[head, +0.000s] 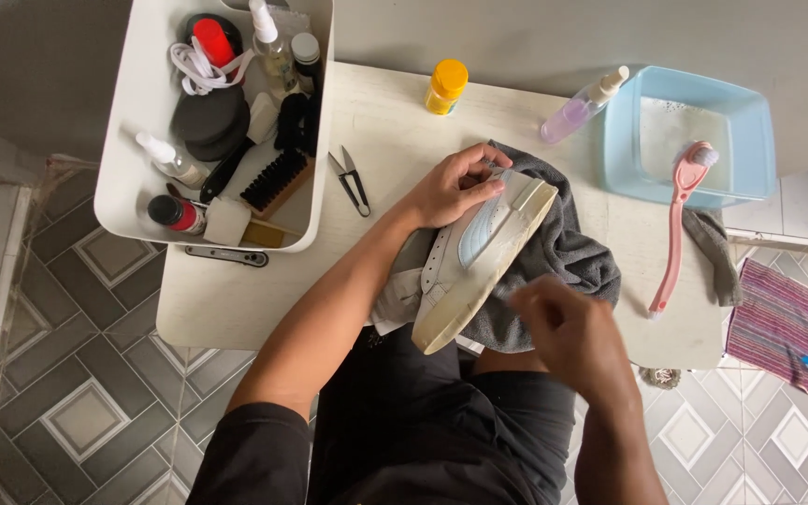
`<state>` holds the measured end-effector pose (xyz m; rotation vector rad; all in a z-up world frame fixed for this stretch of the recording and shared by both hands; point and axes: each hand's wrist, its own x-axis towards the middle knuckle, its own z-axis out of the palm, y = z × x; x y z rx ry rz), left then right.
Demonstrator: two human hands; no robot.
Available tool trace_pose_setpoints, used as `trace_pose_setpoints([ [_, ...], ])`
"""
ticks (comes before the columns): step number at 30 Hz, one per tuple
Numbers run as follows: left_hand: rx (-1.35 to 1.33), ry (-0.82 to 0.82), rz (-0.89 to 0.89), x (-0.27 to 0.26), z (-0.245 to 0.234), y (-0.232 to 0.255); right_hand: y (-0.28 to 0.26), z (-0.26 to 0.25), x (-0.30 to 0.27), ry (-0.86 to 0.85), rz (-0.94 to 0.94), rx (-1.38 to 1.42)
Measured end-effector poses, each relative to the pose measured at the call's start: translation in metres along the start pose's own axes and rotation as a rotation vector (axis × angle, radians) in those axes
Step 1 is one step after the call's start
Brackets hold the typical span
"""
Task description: A person is cleaning a white shoe by applying a cleaning agent and wiping it with a cloth at a workstation.
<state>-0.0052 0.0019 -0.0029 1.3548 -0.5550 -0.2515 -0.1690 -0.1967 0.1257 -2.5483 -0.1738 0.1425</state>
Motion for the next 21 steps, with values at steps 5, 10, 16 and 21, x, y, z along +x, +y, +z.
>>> trace_pose_setpoints([
  [5,0.027,0.013,-0.008,0.001,0.0,-0.001,0.036,0.0,0.017,-0.032,0.005,0.19],
  [10,0.042,0.004,-0.032,0.001,0.002,-0.006,0.053,-0.01,0.03,0.094,0.105,0.087],
  [16,0.059,0.005,-0.083,0.003,0.002,0.0,0.052,-0.018,0.036,-0.142,0.013,0.204],
  [21,0.063,0.009,-0.054,0.003,0.0,-0.012,0.028,-0.032,0.034,-0.039,0.102,0.087],
])
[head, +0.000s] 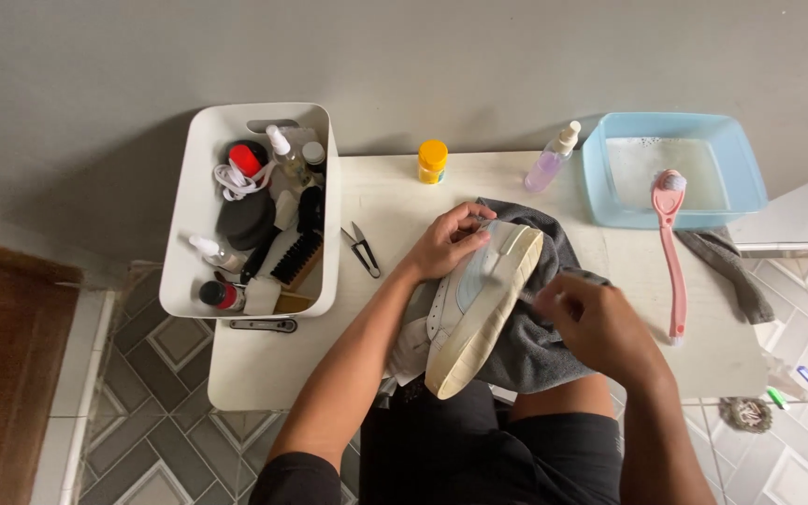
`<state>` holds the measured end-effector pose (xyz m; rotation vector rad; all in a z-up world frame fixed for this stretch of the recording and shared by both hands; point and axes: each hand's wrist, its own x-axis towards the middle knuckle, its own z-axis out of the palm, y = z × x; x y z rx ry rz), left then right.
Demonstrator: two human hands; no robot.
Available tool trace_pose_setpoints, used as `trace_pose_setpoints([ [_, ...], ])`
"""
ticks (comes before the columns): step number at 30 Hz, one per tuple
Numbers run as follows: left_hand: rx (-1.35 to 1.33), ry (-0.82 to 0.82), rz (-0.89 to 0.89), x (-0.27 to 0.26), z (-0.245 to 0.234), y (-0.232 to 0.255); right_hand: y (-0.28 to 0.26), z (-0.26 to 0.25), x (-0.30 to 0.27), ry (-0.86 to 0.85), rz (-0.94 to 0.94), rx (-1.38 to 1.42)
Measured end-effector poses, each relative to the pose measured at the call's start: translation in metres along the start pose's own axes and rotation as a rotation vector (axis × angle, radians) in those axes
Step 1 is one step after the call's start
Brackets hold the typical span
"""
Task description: A person is cleaning a white shoe by applying a cleaning agent and wiping it with a cloth at a workstation.
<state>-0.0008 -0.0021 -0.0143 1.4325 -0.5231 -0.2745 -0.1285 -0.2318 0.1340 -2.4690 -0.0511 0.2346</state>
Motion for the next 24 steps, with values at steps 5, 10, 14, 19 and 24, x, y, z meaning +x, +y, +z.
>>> trace_pose_setpoints([
  [5,0.021,0.008,-0.002,-0.002,0.002,0.013,0.025,-0.004,0.016,0.116,0.03,-0.02],
  [10,0.036,0.003,-0.031,0.004,-0.001,-0.004,0.01,-0.017,0.013,-0.115,0.014,0.042],
  [14,0.053,0.016,-0.029,0.003,-0.002,-0.007,0.03,-0.015,0.024,0.112,0.029,0.017],
  [19,0.051,0.012,-0.024,0.003,-0.001,-0.003,0.032,-0.016,0.027,0.001,0.011,0.066],
  [24,0.042,0.017,-0.044,0.002,-0.001,-0.005,0.026,-0.014,0.026,-0.085,0.011,0.069],
])
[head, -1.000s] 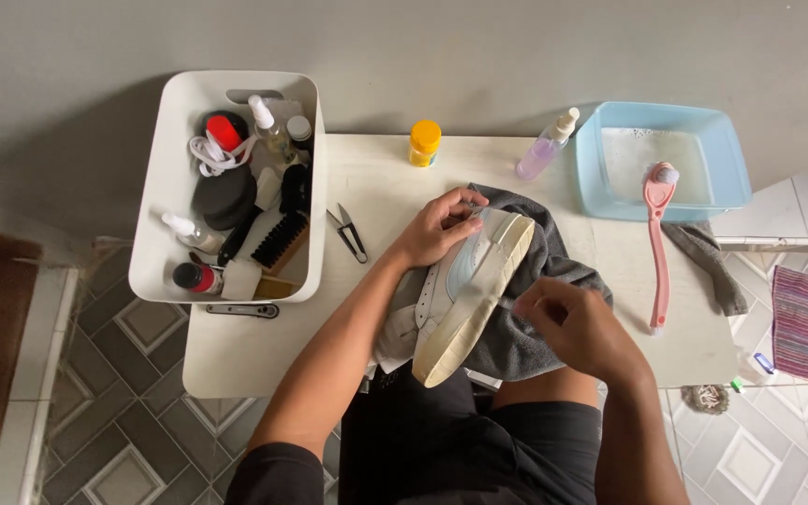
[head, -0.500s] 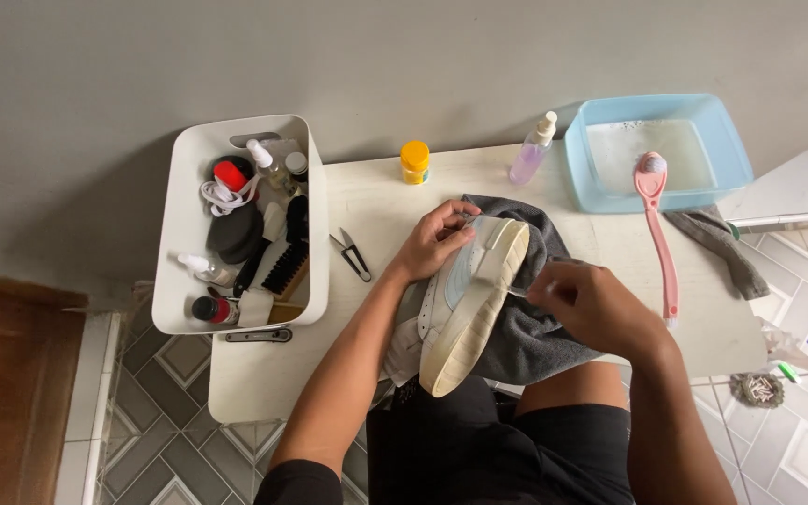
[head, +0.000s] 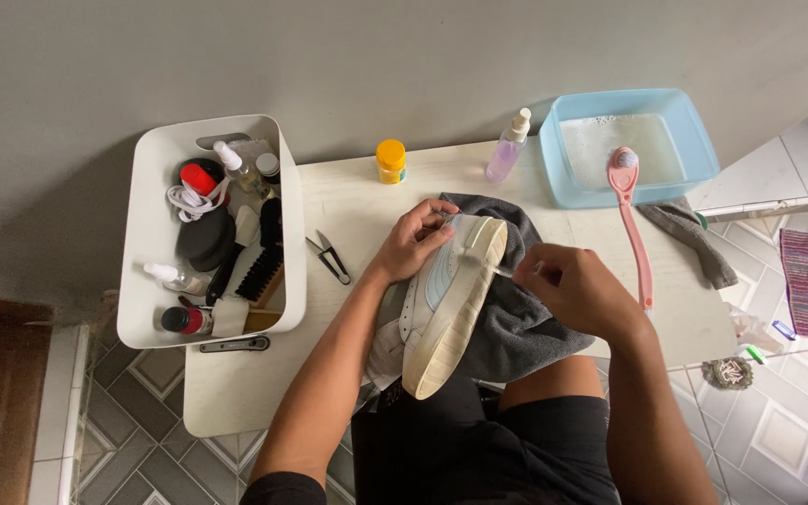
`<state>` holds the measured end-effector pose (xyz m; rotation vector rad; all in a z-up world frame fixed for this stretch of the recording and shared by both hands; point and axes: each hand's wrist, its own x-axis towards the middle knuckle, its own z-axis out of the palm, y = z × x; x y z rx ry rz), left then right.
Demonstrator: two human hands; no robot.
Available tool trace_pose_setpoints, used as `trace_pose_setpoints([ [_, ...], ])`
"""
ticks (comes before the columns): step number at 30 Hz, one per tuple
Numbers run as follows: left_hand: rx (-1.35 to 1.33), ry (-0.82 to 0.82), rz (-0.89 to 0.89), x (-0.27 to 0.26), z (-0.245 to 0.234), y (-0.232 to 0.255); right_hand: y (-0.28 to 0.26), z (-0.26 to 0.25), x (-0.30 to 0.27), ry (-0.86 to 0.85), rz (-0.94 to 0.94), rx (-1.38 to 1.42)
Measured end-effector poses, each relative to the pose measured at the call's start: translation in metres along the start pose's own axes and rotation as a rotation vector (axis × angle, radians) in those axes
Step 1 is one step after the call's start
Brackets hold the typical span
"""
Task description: A person is cleaning a white shoe by applying a cleaning agent and wiping it with a cloth at a workstation.
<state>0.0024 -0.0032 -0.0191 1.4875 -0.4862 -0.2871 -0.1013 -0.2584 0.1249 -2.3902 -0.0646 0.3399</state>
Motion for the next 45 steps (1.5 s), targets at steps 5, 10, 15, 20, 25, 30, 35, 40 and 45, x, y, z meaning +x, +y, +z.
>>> trace_pose_setpoints([
  [5,-0.019,0.002,0.023,-0.001,0.002,0.004,-0.001,-0.005,0.004,0.169,0.024,-0.039],
  [10,-0.039,0.0,0.023,0.001,0.002,0.007,-0.009,-0.008,0.0,0.103,0.022,-0.01],
  [15,-0.041,-0.013,0.031,0.001,0.001,0.006,-0.003,0.006,-0.001,0.051,0.024,0.088],
  [20,-0.021,-0.007,0.038,0.002,0.0,-0.005,0.034,0.018,0.009,0.363,0.097,0.043],
  [25,-0.026,0.0,0.04,0.0,0.0,0.0,0.064,0.031,0.007,0.595,0.119,0.062],
  [30,-0.027,-0.021,0.029,0.003,-0.002,-0.002,0.077,0.025,0.022,0.753,0.059,0.19],
  [35,-0.04,-0.016,0.041,0.001,0.0,-0.001,0.095,0.029,0.03,0.697,0.094,0.034],
  [40,-0.031,-0.027,0.051,0.002,0.0,0.002,0.076,0.033,0.015,0.597,0.094,-0.021],
  [45,-0.046,-0.018,0.066,0.0,0.0,0.004,0.046,0.039,-0.022,0.518,0.215,-0.203],
])
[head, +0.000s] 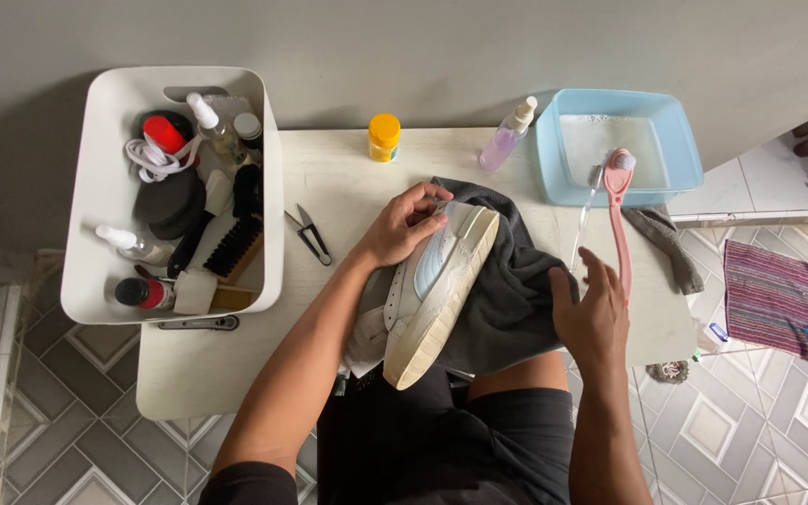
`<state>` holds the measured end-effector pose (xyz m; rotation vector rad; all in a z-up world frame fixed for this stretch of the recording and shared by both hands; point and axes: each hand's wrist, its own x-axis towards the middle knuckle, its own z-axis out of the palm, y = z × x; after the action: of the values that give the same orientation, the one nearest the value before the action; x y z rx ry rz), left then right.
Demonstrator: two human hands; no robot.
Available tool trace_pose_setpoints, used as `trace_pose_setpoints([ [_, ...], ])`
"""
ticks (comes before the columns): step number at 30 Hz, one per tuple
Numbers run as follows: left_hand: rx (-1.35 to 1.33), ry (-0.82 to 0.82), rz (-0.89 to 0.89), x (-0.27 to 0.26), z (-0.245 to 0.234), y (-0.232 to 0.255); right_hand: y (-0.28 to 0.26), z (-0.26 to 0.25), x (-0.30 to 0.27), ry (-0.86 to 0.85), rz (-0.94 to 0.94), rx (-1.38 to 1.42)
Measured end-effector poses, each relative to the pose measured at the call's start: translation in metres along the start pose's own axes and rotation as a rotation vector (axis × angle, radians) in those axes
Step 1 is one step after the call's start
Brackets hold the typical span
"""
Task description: A person is cleaning a white shoe by applying a cleaning agent and wiping it with a cloth at a workstation.
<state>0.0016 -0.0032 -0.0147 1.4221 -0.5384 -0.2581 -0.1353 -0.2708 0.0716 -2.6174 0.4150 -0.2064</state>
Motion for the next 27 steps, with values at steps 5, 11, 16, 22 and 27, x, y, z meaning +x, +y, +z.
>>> trace_pose_setpoints([
  [5,-0.03,0.007,-0.001,0.0,0.001,0.0,0.043,0.014,-0.001,-0.176,-0.052,0.251],
  [11,-0.093,0.024,0.004,-0.002,0.0,-0.003,0.025,0.022,0.044,0.045,-0.174,0.901],
  [16,-0.119,0.04,-0.003,-0.002,0.0,-0.008,-0.057,0.034,0.048,-0.128,-0.351,0.736],
  [22,-0.104,0.075,-0.017,-0.001,0.0,-0.007,-0.072,0.041,0.006,-0.109,-0.732,0.429],
  [27,-0.137,0.082,-0.034,-0.001,-0.001,-0.021,-0.068,0.049,-0.024,-0.091,-0.811,0.384],
])
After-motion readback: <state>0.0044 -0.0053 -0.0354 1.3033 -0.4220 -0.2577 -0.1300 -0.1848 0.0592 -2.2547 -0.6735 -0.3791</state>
